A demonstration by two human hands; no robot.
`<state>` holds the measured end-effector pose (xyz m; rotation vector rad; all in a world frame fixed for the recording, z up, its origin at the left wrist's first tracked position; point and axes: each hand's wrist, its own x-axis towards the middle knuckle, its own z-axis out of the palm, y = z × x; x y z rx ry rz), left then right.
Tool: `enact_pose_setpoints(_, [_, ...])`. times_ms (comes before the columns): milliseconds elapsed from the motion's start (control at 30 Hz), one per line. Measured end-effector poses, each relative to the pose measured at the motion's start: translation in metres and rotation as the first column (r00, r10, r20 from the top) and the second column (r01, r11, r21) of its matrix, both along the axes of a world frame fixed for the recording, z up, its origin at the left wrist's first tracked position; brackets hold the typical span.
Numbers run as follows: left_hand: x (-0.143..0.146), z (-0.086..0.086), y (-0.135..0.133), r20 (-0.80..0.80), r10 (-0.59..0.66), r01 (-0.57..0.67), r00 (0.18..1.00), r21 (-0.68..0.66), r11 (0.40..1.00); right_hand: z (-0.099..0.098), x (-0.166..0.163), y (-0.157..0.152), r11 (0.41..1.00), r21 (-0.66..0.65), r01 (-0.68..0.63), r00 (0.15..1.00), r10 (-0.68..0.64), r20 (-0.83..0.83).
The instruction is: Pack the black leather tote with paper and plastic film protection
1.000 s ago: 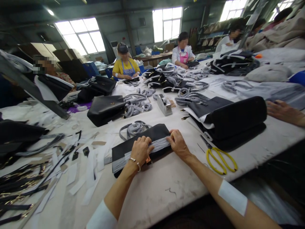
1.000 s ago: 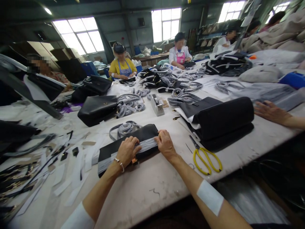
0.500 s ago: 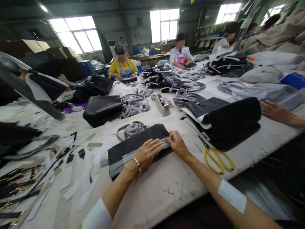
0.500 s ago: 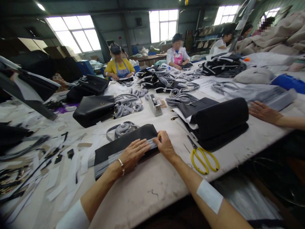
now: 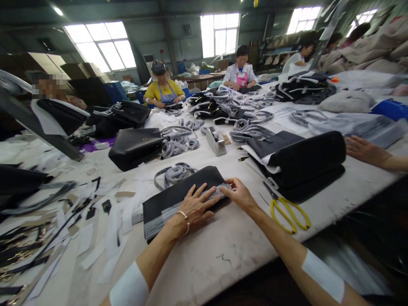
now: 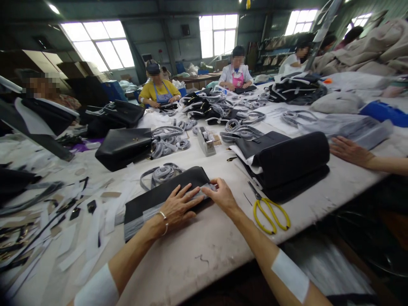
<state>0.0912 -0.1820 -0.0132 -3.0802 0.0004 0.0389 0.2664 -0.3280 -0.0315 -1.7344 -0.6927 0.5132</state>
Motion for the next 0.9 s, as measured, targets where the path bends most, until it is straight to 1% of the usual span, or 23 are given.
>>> enact_pose_setpoints(33, [0.000, -0.001, 0.000, 0.006, 0.000, 0.000, 1.000, -0.001, 1.000, -0.001, -0.003, 0.001, 0.999, -0.018, 0.028, 0.998, -0.027, 0.054])
enact_pose_setpoints(67, [0.000, -0.001, 0.001, 0.012, -0.004, 0.004, 1.000, -0.003, 1.000, -0.002, -0.004, 0.001, 0.999, -0.013, 0.045, 0.997, -0.044, 0.061])
enact_pose_setpoints(100, [-0.001, -0.002, 0.001, 0.017, -0.011, 0.011, 1.000, -0.005, 1.000, -0.003, -0.005, 0.000, 0.999, 0.008, 0.037, 0.999, -0.037, 0.022])
enact_pose_setpoints(167, [-0.001, -0.003, 0.002, 0.015, -0.028, 0.028, 1.000, -0.012, 1.000, -0.004, -0.003, -0.004, 0.998, 0.058, -0.019, 0.993, 0.025, -0.111])
enact_pose_setpoints(233, [-0.001, -0.004, 0.002, 0.005, -0.042, 0.042, 0.999, -0.023, 0.999, -0.003, -0.001, -0.007, 0.996, 0.057, -0.062, 0.982, 0.072, -0.174])
enact_pose_setpoints(300, [-0.001, -0.003, 0.002, 0.006, -0.044, 0.044, 0.999, -0.030, 0.999, -0.001, -0.001, -0.007, 0.998, -0.015, -0.053, 0.992, 0.051, -0.115])
enact_pose_setpoints(367, [-0.001, -0.002, 0.002, 0.010, -0.053, 0.053, 0.999, -0.035, 0.998, 0.000, -0.003, -0.003, 0.996, -0.092, 0.002, 1.000, -0.004, -0.022])
enact_pose_setpoints(433, [-0.001, -0.001, 0.002, 0.006, -0.062, 0.062, 0.998, -0.041, 0.997, -0.001, -0.004, 0.001, 0.994, -0.112, 0.019, 1.000, -0.020, -0.011])
enact_pose_setpoints(500, [-0.001, 0.000, 0.001, -0.006, -0.065, 0.065, 0.998, -0.052, 0.997, -0.003, -0.003, 0.002, 0.996, -0.073, -0.045, 0.994, 0.037, -0.099])
enact_pose_setpoints(600, [0.000, 0.000, 0.001, -0.010, -0.056, 0.055, 0.998, -0.081, 0.995, -0.003, 0.002, -0.001, 0.987, 0.004, -0.158, 0.959, 0.155, -0.238])
enact_pose_setpoints(700, [0.001, -0.002, 0.002, 0.000, -0.044, 0.043, 0.999, -0.120, 0.992, 0.003, 0.014, -0.005, 0.973, 0.003, -0.233, 0.919, 0.221, -0.325])
enact_pose_setpoints(767, [0.000, -0.005, 0.004, 0.024, -0.049, 0.052, 0.999, -0.151, 0.987, 0.011, 0.028, -0.004, 0.950, -0.044, -0.310, 0.890, 0.274, -0.365])
enact_pose_setpoints(800, [0.000, -0.006, 0.005, 0.041, -0.056, 0.062, 0.998, -0.166, 0.984, 0.016, 0.038, -0.002, 0.945, -0.081, -0.315, 0.898, 0.270, -0.347])
enact_pose_setpoints(833, [0.000, -0.006, 0.005, 0.057, -0.063, 0.072, 0.996, -0.181, 0.981, 0.022, 0.049, 0.004, 0.950, -0.117, -0.288, 0.924, 0.244, -0.296])
enact_pose_setpoints(900, [-0.001, -0.007, 0.007, 0.077, -0.073, 0.088, 0.994, -0.205, 0.975, 0.034, 0.073, 0.022, 0.978, -0.140, -0.154, 0.983, 0.137, -0.125])
